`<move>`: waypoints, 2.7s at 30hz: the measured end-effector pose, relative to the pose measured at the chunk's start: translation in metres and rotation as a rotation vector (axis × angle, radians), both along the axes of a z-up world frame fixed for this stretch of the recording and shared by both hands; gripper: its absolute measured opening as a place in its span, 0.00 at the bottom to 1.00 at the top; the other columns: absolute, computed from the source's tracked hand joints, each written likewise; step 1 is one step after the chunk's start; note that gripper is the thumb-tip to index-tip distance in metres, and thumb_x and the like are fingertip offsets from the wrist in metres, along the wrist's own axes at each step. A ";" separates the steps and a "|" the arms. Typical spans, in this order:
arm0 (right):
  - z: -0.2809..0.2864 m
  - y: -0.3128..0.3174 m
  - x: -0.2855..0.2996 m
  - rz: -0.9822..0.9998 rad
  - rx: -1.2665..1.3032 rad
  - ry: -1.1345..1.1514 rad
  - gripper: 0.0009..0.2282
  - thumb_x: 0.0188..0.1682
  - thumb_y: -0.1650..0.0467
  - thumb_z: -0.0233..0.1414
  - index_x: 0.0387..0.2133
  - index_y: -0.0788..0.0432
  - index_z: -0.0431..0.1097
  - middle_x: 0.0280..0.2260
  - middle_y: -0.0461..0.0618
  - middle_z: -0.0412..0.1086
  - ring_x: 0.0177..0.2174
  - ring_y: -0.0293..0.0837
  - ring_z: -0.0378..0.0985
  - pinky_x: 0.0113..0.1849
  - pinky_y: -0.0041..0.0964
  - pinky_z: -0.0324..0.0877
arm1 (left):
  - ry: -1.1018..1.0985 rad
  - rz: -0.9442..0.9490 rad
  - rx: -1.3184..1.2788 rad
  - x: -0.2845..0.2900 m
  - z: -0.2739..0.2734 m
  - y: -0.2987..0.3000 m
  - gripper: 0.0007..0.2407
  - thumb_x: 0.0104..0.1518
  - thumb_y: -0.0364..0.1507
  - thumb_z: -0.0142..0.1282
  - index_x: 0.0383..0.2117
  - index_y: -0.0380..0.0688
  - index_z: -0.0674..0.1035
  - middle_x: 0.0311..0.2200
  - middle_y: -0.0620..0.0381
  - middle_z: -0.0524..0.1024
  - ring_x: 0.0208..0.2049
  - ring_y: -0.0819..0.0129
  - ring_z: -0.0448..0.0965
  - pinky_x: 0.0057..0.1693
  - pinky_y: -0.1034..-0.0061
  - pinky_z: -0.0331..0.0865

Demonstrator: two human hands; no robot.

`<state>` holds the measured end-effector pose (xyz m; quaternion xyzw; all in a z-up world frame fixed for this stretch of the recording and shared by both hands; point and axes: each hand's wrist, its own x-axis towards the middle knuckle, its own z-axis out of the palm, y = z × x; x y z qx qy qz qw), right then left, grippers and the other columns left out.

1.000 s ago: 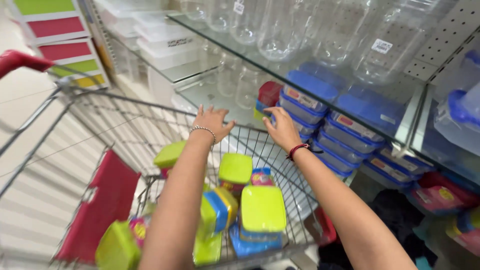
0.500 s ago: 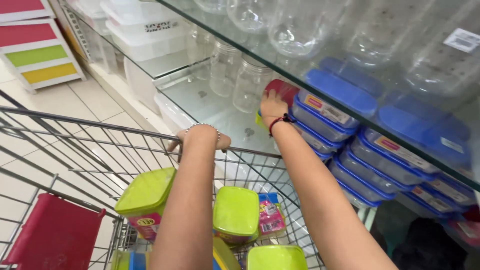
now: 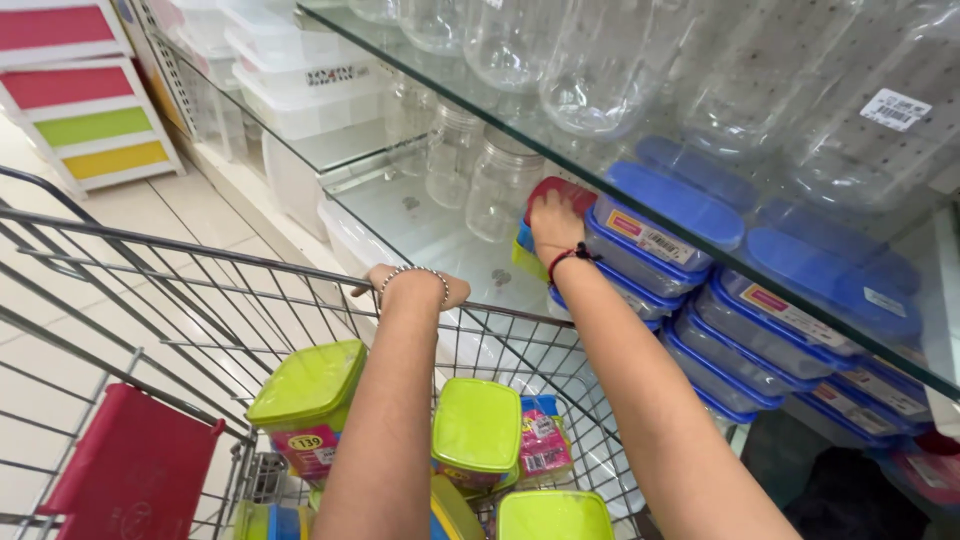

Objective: The recorder organizes and selects various plastic food containers from a store shelf into a shopping cart.

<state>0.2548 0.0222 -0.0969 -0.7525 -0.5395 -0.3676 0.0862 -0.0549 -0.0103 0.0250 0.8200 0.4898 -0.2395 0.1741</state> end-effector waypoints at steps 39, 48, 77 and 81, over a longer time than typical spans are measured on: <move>0.092 -0.042 -0.044 0.401 -0.333 0.576 0.25 0.25 0.73 0.66 0.43 0.54 0.77 0.42 0.59 0.73 0.43 0.56 0.79 0.47 0.44 0.74 | -0.136 0.008 0.137 -0.015 0.015 -0.016 0.24 0.59 0.42 0.40 0.57 0.47 0.79 0.60 0.51 0.74 0.62 0.57 0.74 0.67 0.45 0.57; 0.109 -0.062 -0.109 0.235 -0.463 0.470 0.44 0.16 0.55 0.73 0.53 0.51 0.67 0.54 0.63 0.66 0.54 0.62 0.66 0.53 0.50 0.63 | -0.130 0.021 0.159 -0.014 0.014 -0.016 0.25 0.61 0.47 0.39 0.56 0.48 0.80 0.59 0.53 0.76 0.59 0.60 0.76 0.64 0.53 0.61; 0.182 -0.345 -0.327 0.866 0.235 0.301 0.49 0.25 0.61 0.72 0.66 0.47 0.54 0.63 0.63 0.51 0.61 0.66 0.55 0.60 0.61 0.55 | -1.200 -0.150 0.727 -0.214 0.075 -0.218 0.29 0.52 0.49 0.62 0.56 0.48 0.74 0.55 0.52 0.73 0.57 0.52 0.74 0.60 0.62 0.69; 0.146 -0.359 -0.350 1.066 0.053 0.553 0.51 0.31 0.56 0.71 0.67 0.55 0.48 0.62 0.69 0.49 0.60 0.68 0.55 0.59 0.60 0.56 | -0.945 -0.075 0.631 -0.256 0.034 -0.218 0.30 0.54 0.52 0.59 0.58 0.46 0.72 0.56 0.49 0.72 0.58 0.52 0.73 0.62 0.62 0.68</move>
